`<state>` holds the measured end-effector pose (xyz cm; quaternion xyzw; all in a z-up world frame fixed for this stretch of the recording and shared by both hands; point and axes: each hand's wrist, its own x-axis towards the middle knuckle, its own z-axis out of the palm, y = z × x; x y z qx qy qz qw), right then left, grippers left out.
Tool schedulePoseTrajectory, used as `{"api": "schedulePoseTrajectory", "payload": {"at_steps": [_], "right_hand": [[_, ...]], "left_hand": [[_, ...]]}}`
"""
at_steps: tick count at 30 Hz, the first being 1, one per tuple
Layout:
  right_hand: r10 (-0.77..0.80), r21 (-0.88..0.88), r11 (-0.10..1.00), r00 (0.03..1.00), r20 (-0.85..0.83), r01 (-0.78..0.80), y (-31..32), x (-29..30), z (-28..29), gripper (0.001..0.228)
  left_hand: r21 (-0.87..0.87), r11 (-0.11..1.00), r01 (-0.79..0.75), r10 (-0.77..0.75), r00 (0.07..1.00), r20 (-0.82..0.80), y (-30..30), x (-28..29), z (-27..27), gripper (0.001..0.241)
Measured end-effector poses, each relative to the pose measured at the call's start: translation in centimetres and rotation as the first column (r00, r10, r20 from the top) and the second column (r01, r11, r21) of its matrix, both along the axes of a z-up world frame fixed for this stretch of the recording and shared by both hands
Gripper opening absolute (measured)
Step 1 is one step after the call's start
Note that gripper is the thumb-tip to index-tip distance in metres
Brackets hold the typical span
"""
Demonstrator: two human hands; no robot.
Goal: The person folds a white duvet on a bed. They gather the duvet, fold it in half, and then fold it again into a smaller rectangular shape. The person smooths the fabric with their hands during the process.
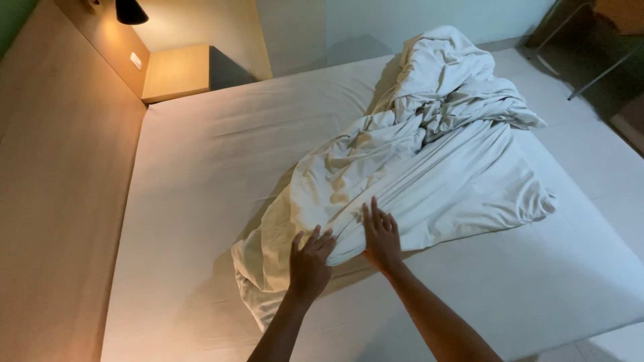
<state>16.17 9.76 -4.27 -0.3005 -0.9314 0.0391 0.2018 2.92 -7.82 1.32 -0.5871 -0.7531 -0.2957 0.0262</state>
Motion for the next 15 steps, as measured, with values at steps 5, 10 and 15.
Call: {"api": "schedulePoseTrajectory", "payload": {"at_steps": [5,10,15], "right_hand": [[-0.089,0.032,0.996,0.996,0.025,0.088,4.1,3.2,-1.6,0.101],[-0.251,0.109,0.964,0.964,0.091,0.241,6.5,5.6,-2.8,0.1],[-0.228,-0.079,0.967,0.958,0.173,0.244,7.0,5.4,-0.1,0.114]], "left_hand": [[-0.03,1.0,-0.008,0.01,0.998,0.07,-1.4,0.8,2.3,0.058],[-0.078,0.995,0.059,-0.047,0.989,0.142,-1.6,-0.2,4.4,0.062],[-0.046,0.992,-0.115,0.117,0.992,0.042,-0.1,-4.0,2.2,0.069]]}}
